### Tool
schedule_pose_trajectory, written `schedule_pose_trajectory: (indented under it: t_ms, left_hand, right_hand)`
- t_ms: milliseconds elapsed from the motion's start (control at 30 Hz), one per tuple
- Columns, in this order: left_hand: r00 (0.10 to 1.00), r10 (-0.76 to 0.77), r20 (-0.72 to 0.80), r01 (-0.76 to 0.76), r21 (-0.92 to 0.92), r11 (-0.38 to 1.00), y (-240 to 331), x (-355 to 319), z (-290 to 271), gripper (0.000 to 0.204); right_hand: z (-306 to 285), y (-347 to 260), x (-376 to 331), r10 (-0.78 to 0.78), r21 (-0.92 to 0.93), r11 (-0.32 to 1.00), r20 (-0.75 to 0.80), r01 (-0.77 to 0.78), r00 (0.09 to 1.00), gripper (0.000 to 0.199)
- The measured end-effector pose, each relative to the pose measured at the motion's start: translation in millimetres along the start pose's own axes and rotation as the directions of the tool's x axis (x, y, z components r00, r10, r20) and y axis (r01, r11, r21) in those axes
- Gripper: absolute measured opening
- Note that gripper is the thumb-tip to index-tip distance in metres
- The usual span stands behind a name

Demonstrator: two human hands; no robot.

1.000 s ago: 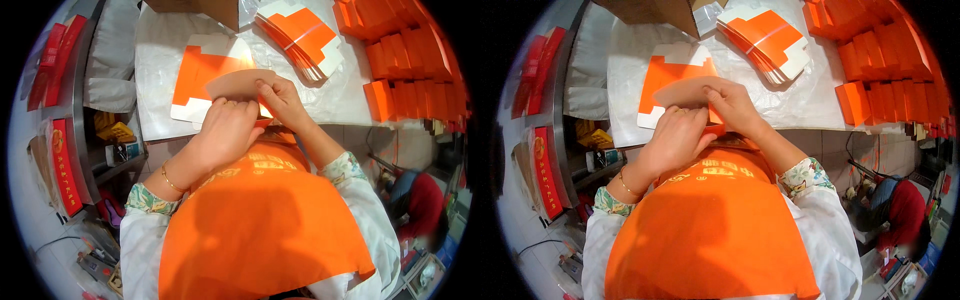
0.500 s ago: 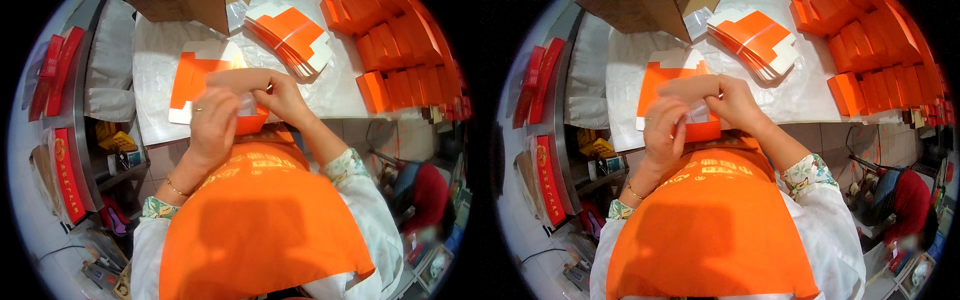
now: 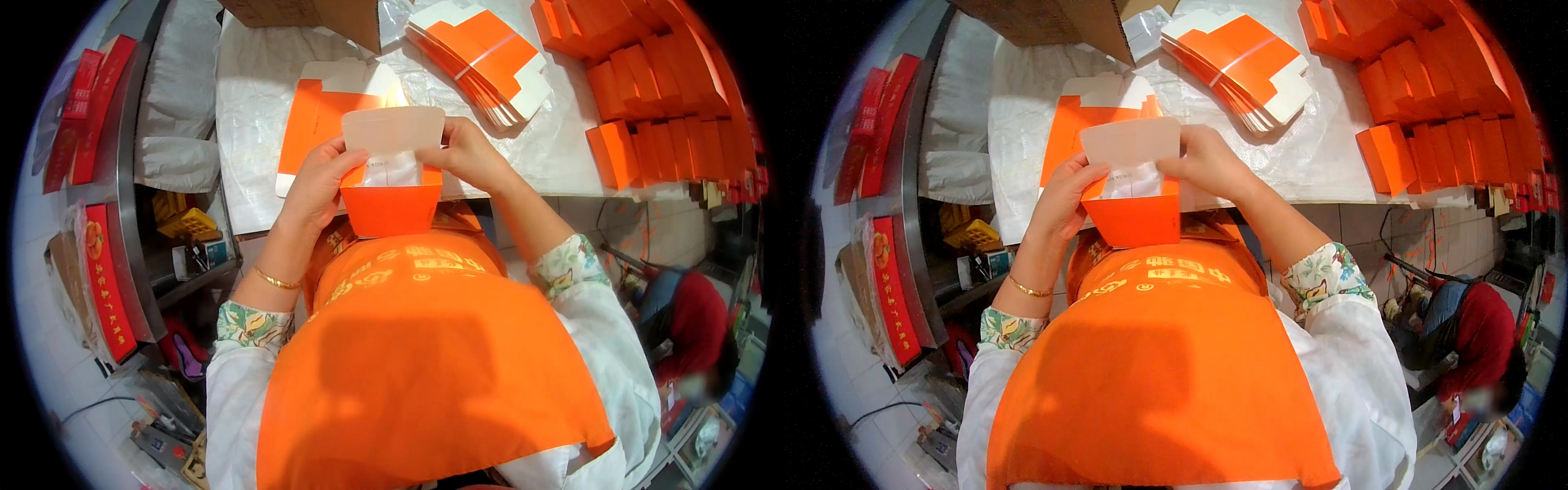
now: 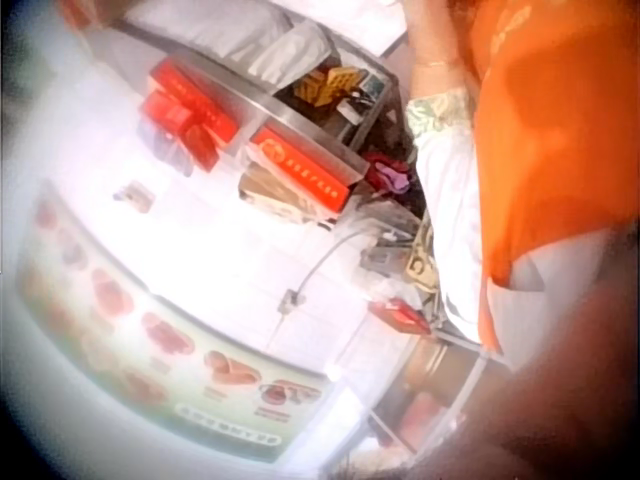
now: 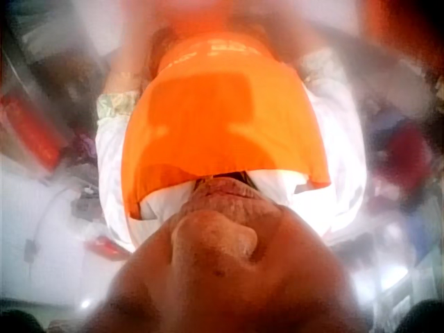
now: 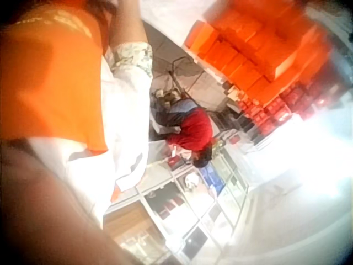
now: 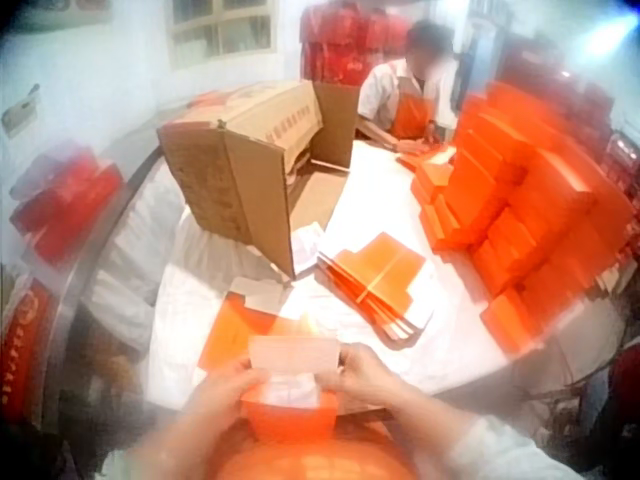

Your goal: The person folds flat orange cardboard pieces into small rectangular boxes by hand. They insert a small snack packet into each box, close the flaps, and stack the finished boxes on the table. The process is repeated continuously throughout the clip.

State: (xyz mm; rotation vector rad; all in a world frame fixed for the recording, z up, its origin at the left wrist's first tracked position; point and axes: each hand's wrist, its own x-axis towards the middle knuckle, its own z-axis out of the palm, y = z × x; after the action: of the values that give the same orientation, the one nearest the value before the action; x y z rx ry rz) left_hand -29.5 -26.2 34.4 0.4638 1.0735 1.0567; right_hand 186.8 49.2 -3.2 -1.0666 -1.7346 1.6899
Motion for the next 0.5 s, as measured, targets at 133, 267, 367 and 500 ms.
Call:
schedule_pose_trajectory:
  t_ms: [133, 267, 367, 500]
  left_hand:
    - [0.989, -0.139, 0.047, 0.145, -0.167, 0.975, -1.3, 25.4, -5.8, 0.029]
    - [0.975, -0.224, 0.008, 0.224, -0.088, 0.971, 20.4, 44.0, -14.1, 0.025]
    - [0.963, -0.269, 0.032, 0.27, -0.185, 0.945, 2.7, 42.7, -26.2, 0.022]
    - [0.973, -0.229, 0.036, 0.23, -0.265, 0.936, -20.1, 21.4, -16.0, 0.032]
  right_hand:
    - [-8.6, -9.3, 15.7, 0.217, 0.102, 0.97, 0.058, -0.222, 0.974, 0.029]
    - [-18.5, -25.4, 31.0, 0.367, 0.234, 0.894, 0.103, -0.381, 0.924, 0.032]
    - [-12.8, -29.5, 21.2, 0.408, 0.253, 0.866, 0.138, -0.43, 0.903, 0.033]
    - [-1.2, 0.6, 6.5, 0.436, 0.346, 0.816, 0.157, -0.463, 0.886, 0.033]
